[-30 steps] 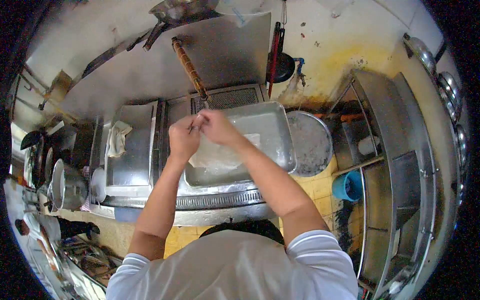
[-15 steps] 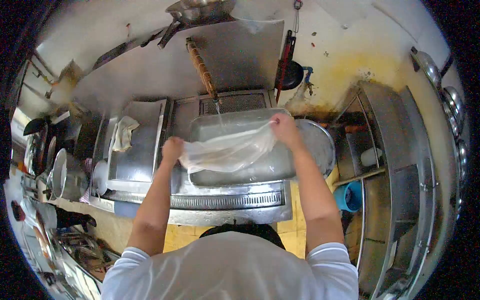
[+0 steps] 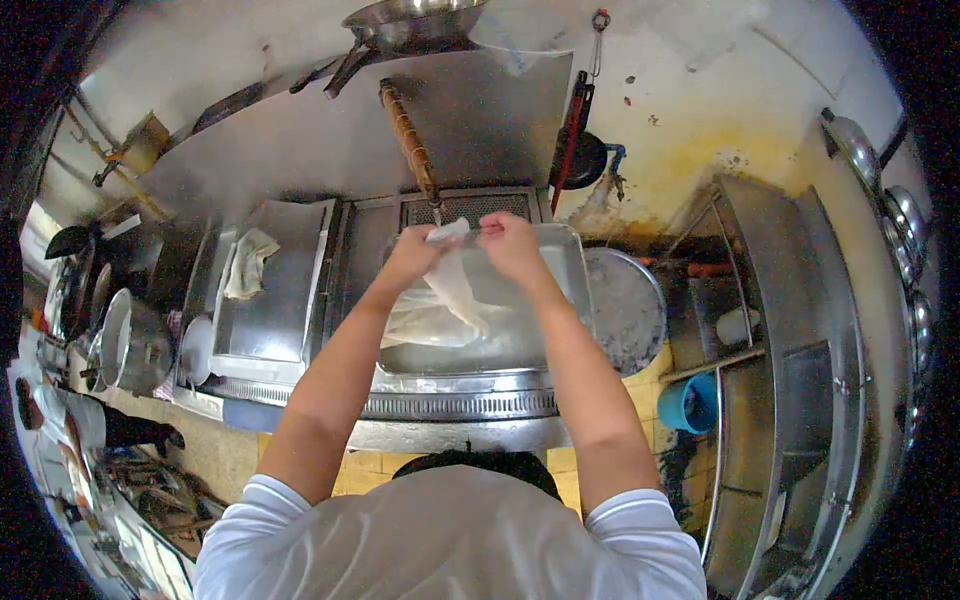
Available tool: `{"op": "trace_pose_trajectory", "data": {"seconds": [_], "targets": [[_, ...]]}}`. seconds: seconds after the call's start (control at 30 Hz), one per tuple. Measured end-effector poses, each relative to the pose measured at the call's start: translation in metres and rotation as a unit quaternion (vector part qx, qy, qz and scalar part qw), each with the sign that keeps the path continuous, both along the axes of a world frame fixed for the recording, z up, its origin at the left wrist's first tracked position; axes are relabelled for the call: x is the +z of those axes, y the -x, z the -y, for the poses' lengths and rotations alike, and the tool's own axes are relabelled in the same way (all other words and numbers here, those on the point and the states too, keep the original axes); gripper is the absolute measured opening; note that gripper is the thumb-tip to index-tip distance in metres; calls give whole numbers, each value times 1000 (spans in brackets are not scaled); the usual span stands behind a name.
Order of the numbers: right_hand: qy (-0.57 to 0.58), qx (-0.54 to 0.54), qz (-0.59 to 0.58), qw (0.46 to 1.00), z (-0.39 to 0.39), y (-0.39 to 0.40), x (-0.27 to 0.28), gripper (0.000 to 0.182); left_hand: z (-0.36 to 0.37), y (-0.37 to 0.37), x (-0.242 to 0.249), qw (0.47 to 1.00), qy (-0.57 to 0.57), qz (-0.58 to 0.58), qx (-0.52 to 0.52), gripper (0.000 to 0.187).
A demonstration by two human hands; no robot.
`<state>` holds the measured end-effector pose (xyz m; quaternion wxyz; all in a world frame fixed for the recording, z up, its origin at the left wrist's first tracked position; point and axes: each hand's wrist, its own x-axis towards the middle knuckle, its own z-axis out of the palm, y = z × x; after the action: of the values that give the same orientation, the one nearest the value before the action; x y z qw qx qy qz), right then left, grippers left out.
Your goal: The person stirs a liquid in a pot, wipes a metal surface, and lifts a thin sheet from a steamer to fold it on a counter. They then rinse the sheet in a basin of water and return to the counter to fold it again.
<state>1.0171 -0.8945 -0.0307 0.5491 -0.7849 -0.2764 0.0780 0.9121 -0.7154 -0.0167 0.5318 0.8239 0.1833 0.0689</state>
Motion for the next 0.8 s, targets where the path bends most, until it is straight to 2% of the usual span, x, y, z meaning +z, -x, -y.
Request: {"op": "trace_pose_trajectory", "data": {"seconds": [0.07, 0.13, 0.2, 0.27, 0.33, 0.43, 0.47, 0.53, 0.63, 0.73, 0.8], "targets": [[-8, 17, -32, 999, -4, -6, -11, 42, -9, -6, -15, 996, 68, 50, -6, 21], [-16, 41, -47, 998, -13, -8, -22, 44, -12, -8, -15, 996, 53, 68, -11, 20], [-72, 68, -79, 992, -29, -17, -40, 43, -11, -5, -7, 997, 35, 74, -2, 20], [-130, 104, -149, 975, -38, -7, -35, 39, -1, 4, 17, 997, 15, 70, 20, 20], [-189, 147, -249, 938, -42, 18, 3, 34, -4, 7, 18, 997, 1, 82, 10, 20], [-112, 166, -279, 939, -65, 18, -11, 24, -12, 10, 17, 991, -89, 94, 36, 24], [-95, 151, -252, 951, -71, 18, -16, 18, -13, 12, 16, 986, -129, 94, 51, 25], [-62, 121, -197, 971, -76, 28, -3, 9, -14, 24, 29, 984, -126, 107, 72, 22], [-46, 120, -215, 968, -75, 42, 24, 12, -12, 37, 45, 977, -132, 149, 75, 18], [42, 119, -162, 979, -70, 67, 48, 18, -6, 48, 59, 962, -160, 203, 88, 14], [112, 148, -62, 981, -62, 61, 8, 22, -10, 52, 60, 944, -154, 267, 116, 11]]}}
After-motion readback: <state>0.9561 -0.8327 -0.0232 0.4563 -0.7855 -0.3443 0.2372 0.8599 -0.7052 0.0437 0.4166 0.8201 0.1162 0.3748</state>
